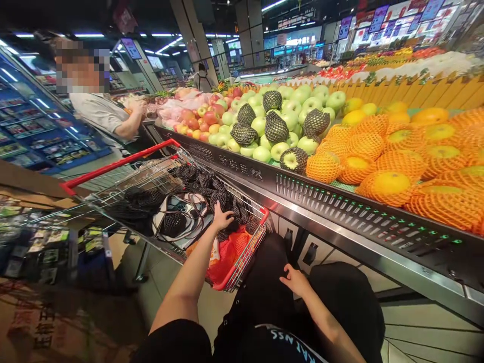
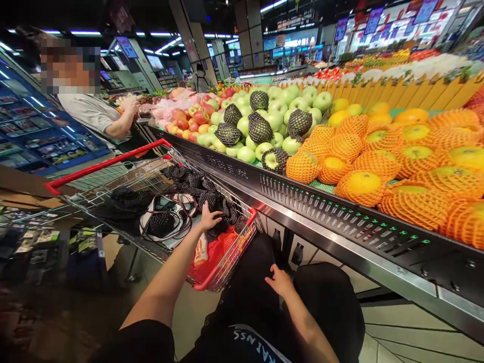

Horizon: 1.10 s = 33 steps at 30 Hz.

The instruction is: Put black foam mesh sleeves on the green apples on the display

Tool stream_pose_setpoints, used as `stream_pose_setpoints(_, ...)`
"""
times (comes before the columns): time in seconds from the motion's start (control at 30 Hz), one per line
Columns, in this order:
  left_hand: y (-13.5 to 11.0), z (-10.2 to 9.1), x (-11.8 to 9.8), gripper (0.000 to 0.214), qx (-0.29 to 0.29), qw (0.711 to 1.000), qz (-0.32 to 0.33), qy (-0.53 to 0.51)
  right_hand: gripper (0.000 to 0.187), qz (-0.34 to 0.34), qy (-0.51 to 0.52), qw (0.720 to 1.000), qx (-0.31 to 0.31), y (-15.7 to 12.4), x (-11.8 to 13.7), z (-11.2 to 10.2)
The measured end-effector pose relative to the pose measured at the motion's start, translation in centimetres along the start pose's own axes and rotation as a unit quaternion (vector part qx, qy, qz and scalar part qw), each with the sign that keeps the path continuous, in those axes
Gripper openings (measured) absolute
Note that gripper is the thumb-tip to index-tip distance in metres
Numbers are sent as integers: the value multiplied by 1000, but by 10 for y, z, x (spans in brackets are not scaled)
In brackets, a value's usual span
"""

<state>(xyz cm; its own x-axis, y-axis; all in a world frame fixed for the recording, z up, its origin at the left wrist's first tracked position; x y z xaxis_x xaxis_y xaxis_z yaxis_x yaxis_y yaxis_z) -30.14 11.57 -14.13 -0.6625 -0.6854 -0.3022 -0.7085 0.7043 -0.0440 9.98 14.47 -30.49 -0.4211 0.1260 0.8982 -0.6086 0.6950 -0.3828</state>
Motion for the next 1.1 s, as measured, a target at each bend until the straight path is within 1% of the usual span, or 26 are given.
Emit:
stream_pose_setpoints(0.07, 2, 4, -6, 51, 7, 999, -17, 40, 12, -22, -12, 1000, -12, 0, 6, -2)
stream_pose_setpoints(0.13, 4, -3, -12, 55, -5, 997, -37, 73, 9, -47, -4, 998, -28, 0, 14, -4)
stream_pose_setpoints(0.2, 3, -22, -22, 48, -34, 994, -45, 99, 11, -70, 19, 996, -47, -1, 21, -8)
stream_pose_setpoints(0.27, -4, -48, -34, 43, -81, 989, -39, 117, 15, -89, 55, 992, -65, -3, 26, -13)
stream_pose_setpoints(0.33, -21, -76, -49, 44, -144, 981, -28, 131, 19, -102, 103, 986, -83, -3, 30, -18)
stream_pose_setpoints(0.37, -33, -87, -58, 45, -179, 975, -18, 134, 21, -105, 131, 982, -90, -2, 31, -20)
stream_pose_setpoints(0.4, -48, -94, -69, 46, -210, 969, 1, 132, 23, -104, 164, 977, -93, -1, 32, -21)
stream_pose_setpoints(0.43, -64, -93, -83, 45, -222, 966, 36, 124, 27, -100, 199, 971, -90, 0, 32, -20)
stream_pose_setpoints(0.47, -83, -85, -99, 44, -218, 966, 84, 111, 30, -93, 238, 963, -81, 2, 33, -19)
stream_pose_setpoints(0.5, -102, -68, -118, 41, -189, 967, 145, 93, 35, -84, 279, 954, -67, 3, 33, -16)
stream_pose_setpoints(0.53, -124, -41, -138, 40, -112, 966, 219, 77, 40, -75, 321, 943, -50, 4, 34, -12)
stream_pose_setpoints(0.57, -147, -15, -155, 38, -59, 959, 265, 74, 46, -68, 363, 929, -33, 4, 36, -9)
stream_pose_setpoints(0.63, -191, 33, -182, 33, 14, 942, 327, 72, 54, -63, 439, 896, -11, 0, 40, -6)
stream_pose_setpoints(0.67, -209, 53, -191, 33, 41, 935, 345, 72, 56, -65, 471, 880, -7, -2, 42, -6)
stream_pose_setpoints(0.7, -222, 69, -199, 32, 61, 930, 357, 71, 56, -67, 497, 865, -8, -5, 44, -8)
stream_pose_setpoints(0.73, -231, 81, -204, 32, 75, 926, 363, 69, 54, -69, 519, 852, -14, -8, 45, -12)
stream_pose_setpoints(0.77, -234, 88, -208, 32, 83, 925, 365, 66, 51, -72, 536, 841, -26, -11, 46, -17)
stream_pose_setpoints(0.8, -232, 90, -211, 32, 86, 926, 363, 61, 46, -75, 550, 831, -40, -13, 46, -23)
stream_pose_setpoints(0.83, -227, 89, -212, 33, 84, 928, 358, 54, 42, -78, 561, 822, -55, -15, 47, -29)
stream_pose_setpoints(0.9, -210, 80, -213, 36, 71, 936, 343, 40, 35, -82, 573, 811, -79, -18, 48, -38)
stream_pose_setpoints(1.0, -186, 67, -212, 39, 53, 945, 322, 25, 29, -80, 575, 810, -88, -17, 52, -43)
stream_pose_setpoints(1.1, -178, 69, -210, 43, 64, 946, 317, 22, 31, -93, 574, 808, -92, -17, 58, -45)
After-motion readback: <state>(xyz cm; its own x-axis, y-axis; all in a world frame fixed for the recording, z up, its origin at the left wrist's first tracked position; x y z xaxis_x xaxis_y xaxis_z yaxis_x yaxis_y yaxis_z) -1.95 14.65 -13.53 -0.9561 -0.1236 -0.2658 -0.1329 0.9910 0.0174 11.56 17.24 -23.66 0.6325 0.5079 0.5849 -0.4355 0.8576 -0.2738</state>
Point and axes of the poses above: each hand's wrist, its own y-axis towards the middle knuckle, its own z-axis out of the palm, x = y × z, the point moved 8 cm from there along y, towards the middle knuckle, and after that the axes turned 15 degrees about y, right-handed, at the moved point
